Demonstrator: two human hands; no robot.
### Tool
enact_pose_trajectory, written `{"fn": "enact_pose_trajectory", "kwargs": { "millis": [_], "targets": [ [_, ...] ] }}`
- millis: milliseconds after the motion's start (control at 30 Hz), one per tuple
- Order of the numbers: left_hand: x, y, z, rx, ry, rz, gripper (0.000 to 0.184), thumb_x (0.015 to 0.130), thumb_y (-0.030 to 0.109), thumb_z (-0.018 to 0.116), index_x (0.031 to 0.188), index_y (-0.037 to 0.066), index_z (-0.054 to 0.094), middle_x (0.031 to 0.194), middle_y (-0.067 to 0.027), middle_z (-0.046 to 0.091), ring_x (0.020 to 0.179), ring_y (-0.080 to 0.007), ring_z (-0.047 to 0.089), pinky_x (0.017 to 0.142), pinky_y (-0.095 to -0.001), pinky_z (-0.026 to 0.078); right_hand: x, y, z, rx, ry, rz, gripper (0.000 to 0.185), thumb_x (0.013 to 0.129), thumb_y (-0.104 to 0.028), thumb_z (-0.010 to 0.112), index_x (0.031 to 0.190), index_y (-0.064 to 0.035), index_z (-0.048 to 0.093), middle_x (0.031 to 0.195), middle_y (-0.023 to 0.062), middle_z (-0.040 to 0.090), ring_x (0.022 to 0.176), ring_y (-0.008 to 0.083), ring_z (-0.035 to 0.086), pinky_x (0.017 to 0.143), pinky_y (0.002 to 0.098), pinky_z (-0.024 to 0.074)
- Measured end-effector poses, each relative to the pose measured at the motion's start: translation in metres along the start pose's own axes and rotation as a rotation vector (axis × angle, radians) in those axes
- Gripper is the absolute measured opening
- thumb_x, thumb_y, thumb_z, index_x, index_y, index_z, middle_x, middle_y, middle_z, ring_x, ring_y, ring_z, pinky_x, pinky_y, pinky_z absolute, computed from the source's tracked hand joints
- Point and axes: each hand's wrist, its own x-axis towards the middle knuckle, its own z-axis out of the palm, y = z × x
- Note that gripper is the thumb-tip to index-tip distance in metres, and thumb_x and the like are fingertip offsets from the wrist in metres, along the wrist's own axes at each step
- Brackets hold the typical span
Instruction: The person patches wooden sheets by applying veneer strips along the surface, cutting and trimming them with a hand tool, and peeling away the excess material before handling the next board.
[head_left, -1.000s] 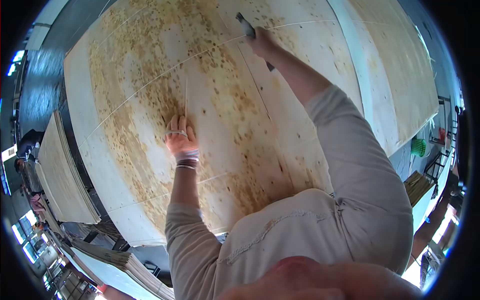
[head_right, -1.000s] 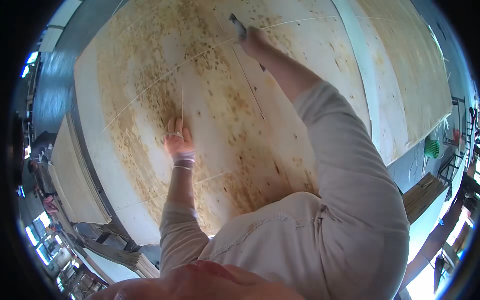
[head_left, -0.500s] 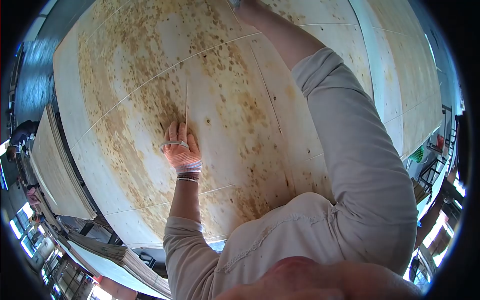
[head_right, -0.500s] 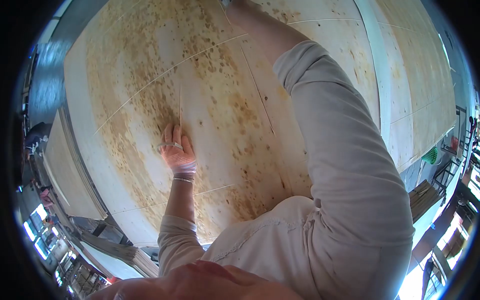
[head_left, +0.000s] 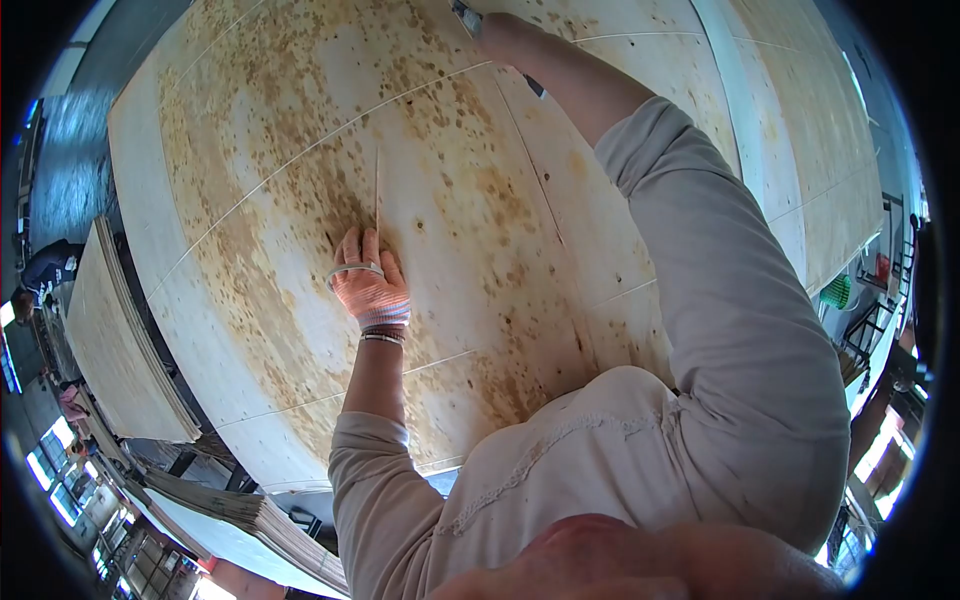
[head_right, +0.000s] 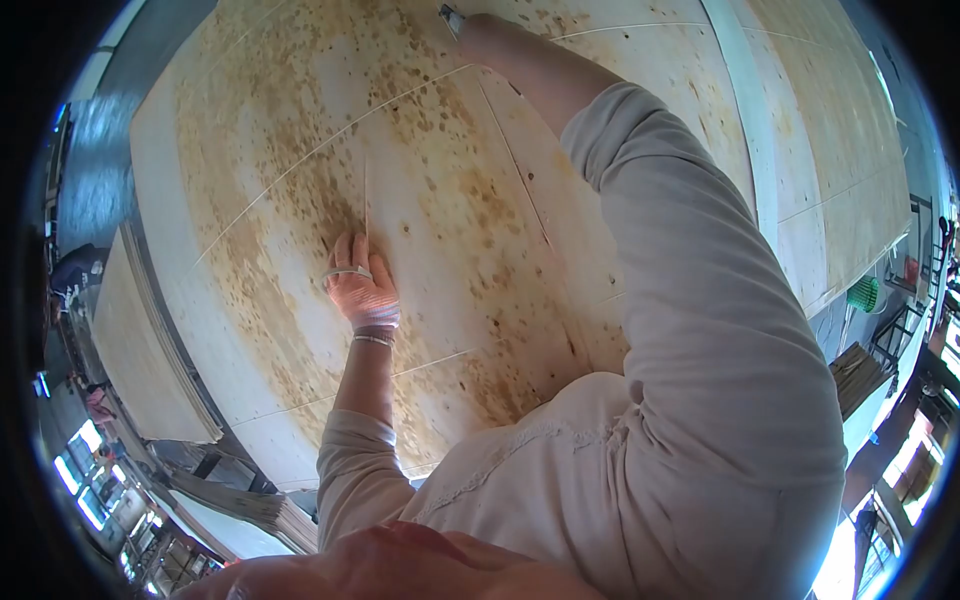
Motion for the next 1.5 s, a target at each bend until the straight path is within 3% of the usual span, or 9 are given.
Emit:
{"fn": "enact_pose_trajectory", "kwargs": {
  "millis": [267,367,567,667,767,1000,1200,1300,1500],
  "targets": [
    [-0.001,-0.002,0.002,0.045,0.038,0.034,0.038,0.081,0.017,0.062,0.117,0.006,0.063,0.128,-0.0155,0.055,0.113,-0.0386,0.054,0.087,-0.0515,0.047,-0.098,-0.032,-0.039,0.390,-0.053,0.279,0.031,0.089,-0.028,0.057,0.095,0.0017,0.065,0.079,0.0178,0.069,0.072,0.0317,0.068,0.066,0.0446,0.0529],
    [-0.002,-0.003,0.003,0.040,0.040,0.026,0.038,0.081,0.018,0.061,0.117,0.007,0.063,0.128,-0.0149,0.055,0.115,-0.0381,0.053,0.089,-0.0516,0.046,-0.112,-0.026,-0.017,0.421,0.115,0.213,0.035,0.089,-0.028,0.056,0.095,0.0051,0.064,0.074,0.0189,0.068,0.066,0.0327,0.067,0.064,0.0447,0.0533],
    [-0.002,-0.002,0.003,0.028,0.034,0.019,0.038,0.083,0.019,0.059,0.119,0.007,0.062,0.130,-0.0151,0.054,0.115,-0.0383,0.053,0.092,-0.0518,0.044,-0.137,-0.008,-0.021,0.922,-0.050,0.150,0.027,0.088,-0.024,0.057,0.087,0.0014,0.066,0.074,0.0156,0.069,0.065,0.0268,0.069,0.064,0.0411,0.0538],
    [0.000,0.000,0.003,0.018,0.030,0.021,0.038,0.083,0.018,0.058,0.119,0.007,0.062,0.129,-0.0156,0.054,0.115,-0.0387,0.053,0.092,-0.0518,0.044,-0.149,-0.011,-0.014,1.064,0.027,0.137,0.032,0.088,-0.028,0.060,0.102,0.0010,0.059,0.077,0.0175,0.067,0.070,0.0294,0.068,0.065,0.0417,0.0541],
    [0.000,0.000,0.002,0.027,0.033,0.031,0.037,0.084,0.017,0.058,0.119,0.007,0.061,0.128,-0.0169,0.054,0.114,-0.0395,0.053,0.092,-0.0521,0.044,-0.156,-0.055,-0.017,0.709,0.462,0.179,0.023,0.090,-0.023,0.060,0.104,-0.0056,0.057,0.077,0.0126,0.067,0.067,0.0260,0.066,0.063,0.0414,0.0545],
    [0.003,0.003,0.002,-0.007,0.025,0.034,0.036,0.084,0.016,0.057,0.117,0.003,0.062,0.126,-0.0196,0.055,0.111,-0.0415,0.053,0.092,-0.0526,0.044,-0.083,-0.117,-0.045,0.334,0.568,-0.374,0.019,0.086,-0.025,0.062,0.101,-0.0150,0.065,0.101,0.0097,0.060,0.093,0.0282,0.065,0.077,0.0452,0.0530],
    [0.004,0.005,0.004,0.000,0.026,0.001,0.035,0.083,0.014,0.057,0.116,0.003,0.064,0.125,-0.0202,0.057,0.111,-0.0415,0.054,0.093,-0.0517,0.044,-0.031,-0.103,-0.049,0.490,0.669,-0.114,0.028,0.084,-0.038,0.064,0.099,-0.0140,0.067,0.098,0.0091,0.063,0.089,0.0289,0.066,0.075,0.0438,0.0532],
    [0.004,0.004,0.006,0.013,0.032,0.001,0.035,0.083,0.014,0.058,0.115,0.003,0.065,0.125,-0.0204,0.057,0.111,-0.0416,0.055,0.093,-0.0517,0.044,-0.051,-0.083,-0.077,0.394,0.509,-0.221,0.032,0.092,-0.027,0.051,0.111,-0.0059,0.065,0.112,0.0193,0.066,0.097,0.0319,0.064,0.085,0.0437,0.0507],
    [0.004,0.003,0.005,0.022,0.035,0.010,0.035,0.083,0.015,0.058,0.115,0.003,0.065,0.125,-0.0208,0.057,0.109,-0.0418,0.055,0.092,-0.0515,0.045,-0.013,-0.079,-0.078,0.219,0.113,-0.515,0.027,0.088,-0.039,0.062,0.099,-0.0151,0.066,0.088,0.0099,0.067,0.085,0.0293,0.067,0.074,0.0442,0.0543]
  ]
}}
